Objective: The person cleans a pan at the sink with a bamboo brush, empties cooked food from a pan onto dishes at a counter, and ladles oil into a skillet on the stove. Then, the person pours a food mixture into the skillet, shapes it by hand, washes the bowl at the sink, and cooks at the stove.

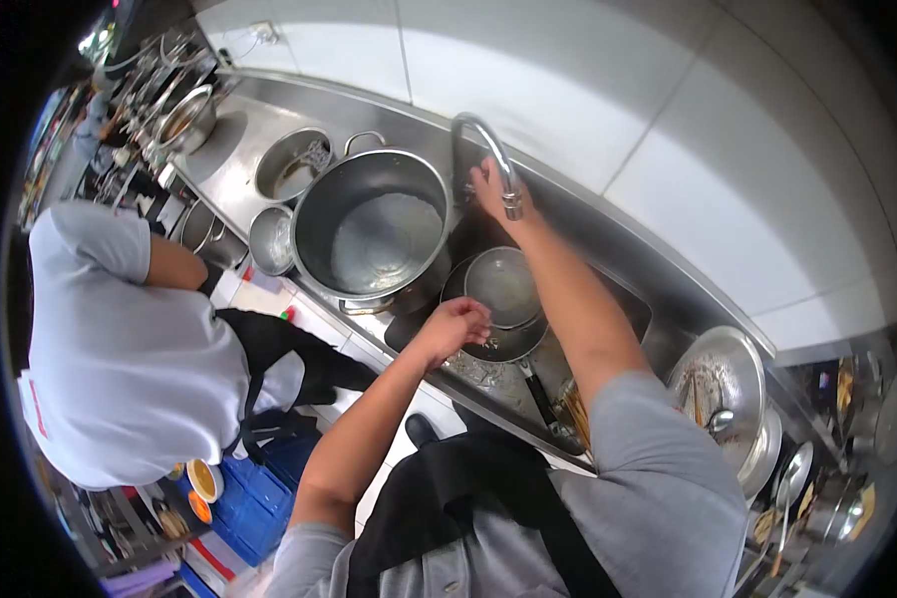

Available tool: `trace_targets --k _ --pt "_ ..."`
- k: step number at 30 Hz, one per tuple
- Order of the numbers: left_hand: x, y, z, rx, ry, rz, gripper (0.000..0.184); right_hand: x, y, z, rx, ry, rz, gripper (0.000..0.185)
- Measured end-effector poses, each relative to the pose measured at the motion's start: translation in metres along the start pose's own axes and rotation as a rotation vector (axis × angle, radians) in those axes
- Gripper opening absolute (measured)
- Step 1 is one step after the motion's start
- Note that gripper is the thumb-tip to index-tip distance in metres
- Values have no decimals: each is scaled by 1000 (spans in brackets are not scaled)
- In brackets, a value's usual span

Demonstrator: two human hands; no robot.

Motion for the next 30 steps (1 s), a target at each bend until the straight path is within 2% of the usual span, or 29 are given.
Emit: trace_targets --k 1,2,3,5,6,7,8,9,10,11,12,14,16,17,18,20,21,22,23,25,26,28,30 --pt "8 -5 1 30 9 -5 14 13 -3 16 -183 -102 37 21" --pt "14 -11 4 15 18 -9 14 3 -15 12 -179 -120 35 21" --pt "20 -11 7 -29 31 10 14 -13 -39 21 -299 -306 -87 22" --pt "31 -5 12 -64 25 27 14 -36 -19 60 -458 -621 -217 24" --pt "35 -3 14 -227 67 52 13 -53 2 56 -466 -625 -205 24" --pt "38 -3 15 -387 108 72 12 -79 21 57 -402 -734 -169 22" --pt "45 -3 16 -385 93 62 12 -104 31 60 -335 -837 -131 21" --pt "55 -1 13 -465 88 85 11 -120 31 57 -346 -836 -121 21" --pt "66 0 12 -552 85 108 11 -136 68 40 291 -632 422 18" --pt "75 2 12 -577 88 77 10 -181 95 42 921 -328 934 17" --pt "84 -1 9 -578 78 76 10 -201 86 33 992 -186 1045 21" --pt "105 -16 -7 -663 86 117 9 -209 65 20 751 9 816 26" --pt "110 -18 -5 -560 46 135 15 -200 7 7 361 122 465 28" --pt "91 -5 6 -670 121 157 17 -194 -31 6 442 89 327 30" --pt "78 1 13 -776 196 178 19 -192 -24 3 444 95 332 30" --pt "83 -2 22 -782 156 119 20 -170 -6 5 138 -78 315 33" --pt "85 -5 14 -677 183 114 21 -167 14 17 153 -257 489 36" --pt "87 -8 6 -575 209 111 23 -158 16 12 157 -254 487 36" --pt "94 -13 0 -572 210 114 23 -169 33 37 684 -372 756 35" --pt "110 -10 0 -690 59 228 20 -183 31 65 1026 -475 949 31" --pt "111 -7 -2 -688 53 237 20 -184 34 76 1021 -472 939 31" --pt "105 -11 -18 -545 210 137 16 -163 30 59 457 -238 431 35" --pt "98 -10 -22 -398 244 155 16 -190 38 68 803 -274 693 30"
Point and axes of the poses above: each hand's wrist, its own x-axis towards the middle knuckle, its own z-axis out of the palm, y = z × x, the point moved 10 cm from there along x, towards the middle knuckle, and after that the axes turned 11 degrees about -y, right-handed, at the moved point
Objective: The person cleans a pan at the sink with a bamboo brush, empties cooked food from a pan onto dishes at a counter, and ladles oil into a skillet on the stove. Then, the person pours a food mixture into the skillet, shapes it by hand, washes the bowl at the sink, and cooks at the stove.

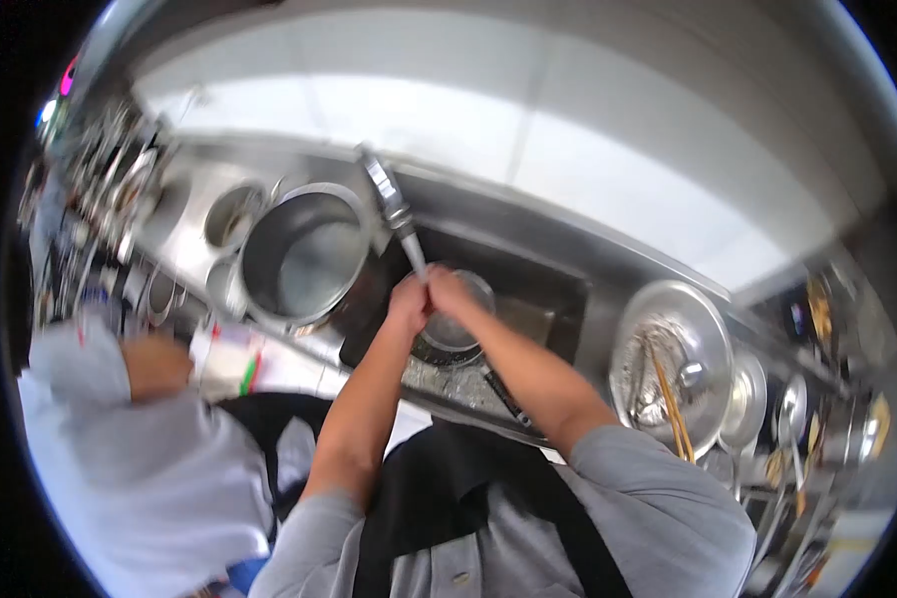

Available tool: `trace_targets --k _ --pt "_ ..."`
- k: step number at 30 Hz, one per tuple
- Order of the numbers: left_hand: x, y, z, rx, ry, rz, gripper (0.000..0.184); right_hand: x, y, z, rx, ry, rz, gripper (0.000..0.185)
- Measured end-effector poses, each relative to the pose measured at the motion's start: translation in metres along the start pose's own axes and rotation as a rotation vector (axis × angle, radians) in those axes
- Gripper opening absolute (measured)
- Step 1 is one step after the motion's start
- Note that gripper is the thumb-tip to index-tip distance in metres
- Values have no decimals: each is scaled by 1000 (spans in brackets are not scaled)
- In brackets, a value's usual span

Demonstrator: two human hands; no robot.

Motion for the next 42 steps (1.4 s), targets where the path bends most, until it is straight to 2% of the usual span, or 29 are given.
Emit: trace_targets --k 1,2,3,4,5,6,7,8,10,11,12,13,14,15,17,19,22,23,26,28,29,32,34,36,37,38,40,41,42 --pt "-9 0 3 57 -12 14 18 -16 1 1 -180 16 2 29" --pt "-13 -3 -5 207 51 -17 18 -39 11 3 -272 -11 171 26" --pt "-8 0 -19 616 50 6 17 -50 10 13 -501 44 -135 21" --pt "3 -12 -24 542 -49 -16 15 -61 31 20 -653 198 -182 18" --pt "12 -26 -29 468 -145 -45 14 -100 26 20 -598 122 -24 20" --pt "-7 -25 -16 475 51 -139 12 -118 43 26 -502 42 1 23" --pt "11 -36 -24 502 -85 -230 13 -166 25 25 -529 99 1 26" --pt "6 -22 -15 557 -134 -203 14 -185 43 38 -533 -84 138 27" --pt "22 -1 -9 324 -102 -81 20 -208 78 52 -691 -55 -108 34" --pt "31 7 -8 267 -12 -157 27 -248 65 47 -682 -61 -110 36" --pt "70 24 -22 378 -33 -2 34 -275 77 40 -610 -15 41 35" --pt "86 33 -30 280 82 -32 42 -309 65 33 -657 120 -58 31" --pt "106 47 -19 133 -22 -47 45 -337 62 27 -712 176 -85 28" --pt "79 68 -16 218 155 204 57 -365 60 21 -771 228 -111 26" --pt "89 92 -4 213 140 181 67 -418 58 18 -908 322 -321 21" --pt "104 117 -1 242 224 167 56 -463 84 7 -880 373 -195 20" --pt "100 130 12 345 243 192 51 -557 163 -14 -547 516 236 21" --pt "99 132 16 378 244 197 49 -594 193 -13 -467 498 518 25" --pt "98 137 33 502 217 227 45 -704 290 11 -247 556 846 29" --pt "100 140 52 771 175 246 42 -776 342 43 -89 465 1094 29" --pt "100 138 64 1054 167 235 41 -806 366 55 -91 423 1207 31" --pt "79 120 94 2504 272 138 37 -877 421 67 -64 428 1346 33" --pt "57 93 98 2765 199 109 34 -899 435 61 -24 474 1363 34" --pt "28 66 107 2921 105 64 32 -911 439 44 54 562 1237 36" --pt "6 52 112 2979 61 41 31 -899 523 41 -78 443 1146 35" --pt "-13 39 119 3031 12 23 29 -889 551 33 -195 445 978 35" --pt "-44 19 129 3133 -88 -11 28 -912 499 14 27 670 875 36" --pt "-62 13 143 3177 -124 9 27 -887 518 8 -489 342 774 40" --pt "-80 8 159 3208 -156 53 26 -909 548 4 -227 514 849 44"
Point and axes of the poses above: each hand's wrist, its own x-axis towards the middle knuckle, its own z-axis out of the palm, y = z × x, the point moved 10 cm from there along x, towards the middle knuckle, and after that the axes turned 11 degrees about -y, right-handed, at the moved point
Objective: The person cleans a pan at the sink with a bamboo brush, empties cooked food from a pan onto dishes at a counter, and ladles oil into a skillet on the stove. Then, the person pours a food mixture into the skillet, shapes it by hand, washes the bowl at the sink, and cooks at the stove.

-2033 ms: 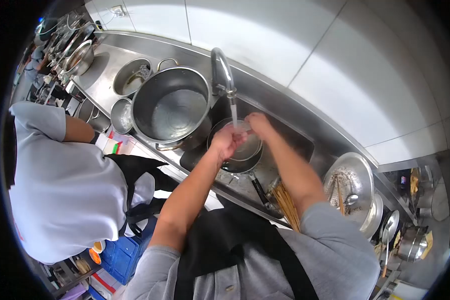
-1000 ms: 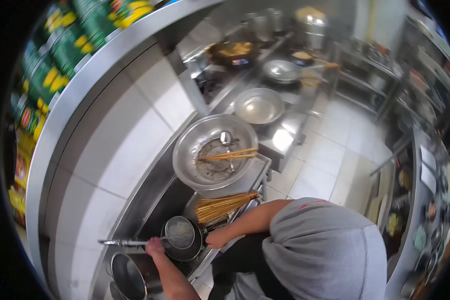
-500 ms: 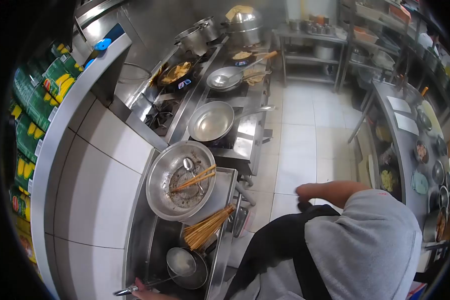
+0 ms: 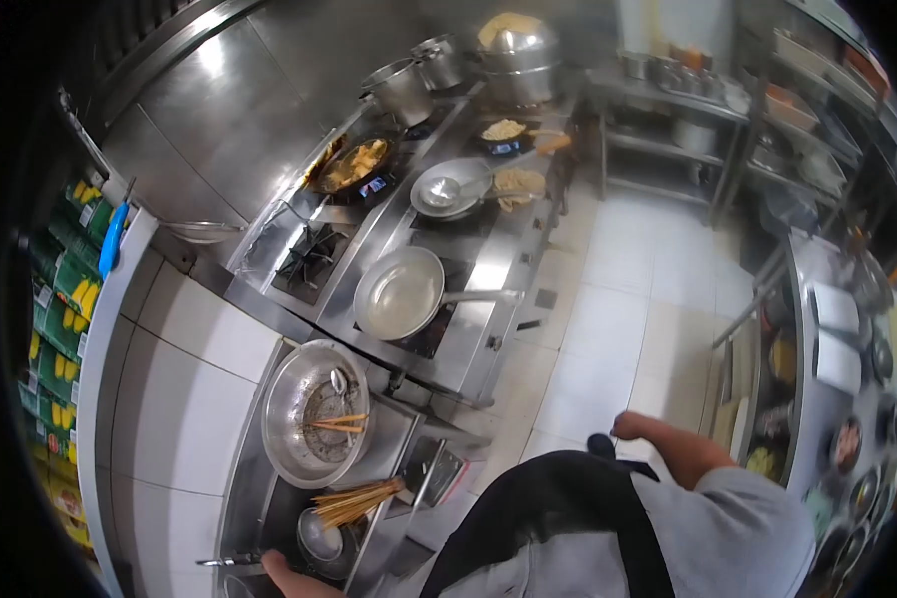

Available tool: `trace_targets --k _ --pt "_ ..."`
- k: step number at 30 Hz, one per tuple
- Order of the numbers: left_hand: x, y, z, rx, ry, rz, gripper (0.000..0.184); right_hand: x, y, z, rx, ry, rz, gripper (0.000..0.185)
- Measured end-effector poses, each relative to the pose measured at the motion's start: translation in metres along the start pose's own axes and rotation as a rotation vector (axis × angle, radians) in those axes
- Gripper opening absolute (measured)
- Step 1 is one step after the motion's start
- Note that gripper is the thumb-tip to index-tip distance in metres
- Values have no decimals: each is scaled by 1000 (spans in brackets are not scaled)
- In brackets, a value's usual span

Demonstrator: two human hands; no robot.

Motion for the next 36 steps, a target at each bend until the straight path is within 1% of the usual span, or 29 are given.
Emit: trace_targets --k 1,2,3,4,5,6,9,10,11,12,13,14,15,16,18,20,21,22,23,24,25,26,27,29,30,31,32,34,36 --pt "-16 6 -19 -22 63 -14 25 -15 13 -10 148 10 32 45" --pt "-31 12 -38 -45 126 -26 25 -36 31 -16 322 -64 176 42" --pt "-41 9 -58 -65 261 -40 29 -56 39 -28 421 -76 156 43" --pt "-52 12 -74 -112 199 -42 29 -56 56 -28 362 -121 132 39" --pt "-65 28 -93 -14 113 37 29 -65 77 -31 355 -168 167 39" --pt "-72 18 -119 -253 271 -56 34 -77 98 -32 351 -212 205 40" --pt "-130 37 -208 -621 502 -180 40 -104 169 -40 387 -219 278 44" --pt "-187 60 -259 -740 588 -251 42 -104 195 -41 380 -223 276 44" --pt "-208 90 -303 -673 536 -141 44 -98 198 -43 -122 -275 60 43" --pt "-234 120 -345 -723 533 -45 44 -98 198 -35 -622 -315 -163 44" --pt "-259 150 -387 -775 524 52 45 -95 211 -36 -627 -318 -169 44" --pt "-286 180 -426 -945 564 135 45 -90 230 -45 -400 -313 -81 40" --pt "-300 212 -459 -984 575 258 42 -84 249 -57 -173 -305 6 37" --pt "-312 243 -489 -1020 586 385 39 -79 251 -72 -179 -307 2 37" --pt "-334 316 -538 -1134 433 712 35 -70 275 -115 403 -233 275 36" --pt "-356 382 -575 -1037 346 892 38 -79 246 -193 471 -177 277 33" --pt "-361 404 -593 -1051 343 889 38 -80 245 -227 549 -124 279 32" --pt "-373 439 -609 -996 257 1030 41 -57 275 -228 535 -125 285 32" --pt "-388 472 -626 -938 169 1167 44 -28 281 -239 256 -48 50 30" --pt "-396 490 -648 -958 169 1160 44 -11 280 -257 -28 26 -189 29" --pt "-416 514 -672 -923 174 1267 45 -21 314 -278 588 13 149 26" --pt "-434 538 -692 -884 172 1372 46 -20 330 -297 570 2 152 26" --pt "-439 555 -709 -902 162 1362 46 -20 328 -322 474 44 -95 26" --pt "-465 596 -740 -773 173 1477 47 -23 329 -355 375 65 -346 26" --pt "-471 616 -753 -784 165 1467 47 -29 355 -377 537 82 -95 29" --pt "-485 635 -770 -766 213 1527 47 -39 376 -396 692 100 159 31" --pt "-499 655 -784 -744 259 1587 48 -26 398 -398 688 85 155 31" --pt "-517 699 -801 -796 309 1610 46 16 425 -408 221 8 -12 37" --pt "-534 747 -817 -864 368 1627 45 56 461 -421 255 -42 -58 39"
Point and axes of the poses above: each hand's wrist, its own x-axis towards the middle knuckle, its own z-axis out of the palm, y = z × x, the point moved 10 cm from there along x, towards the middle knuckle, and after that the axes turned 11 degrees about -y, right-handed, at the moved point
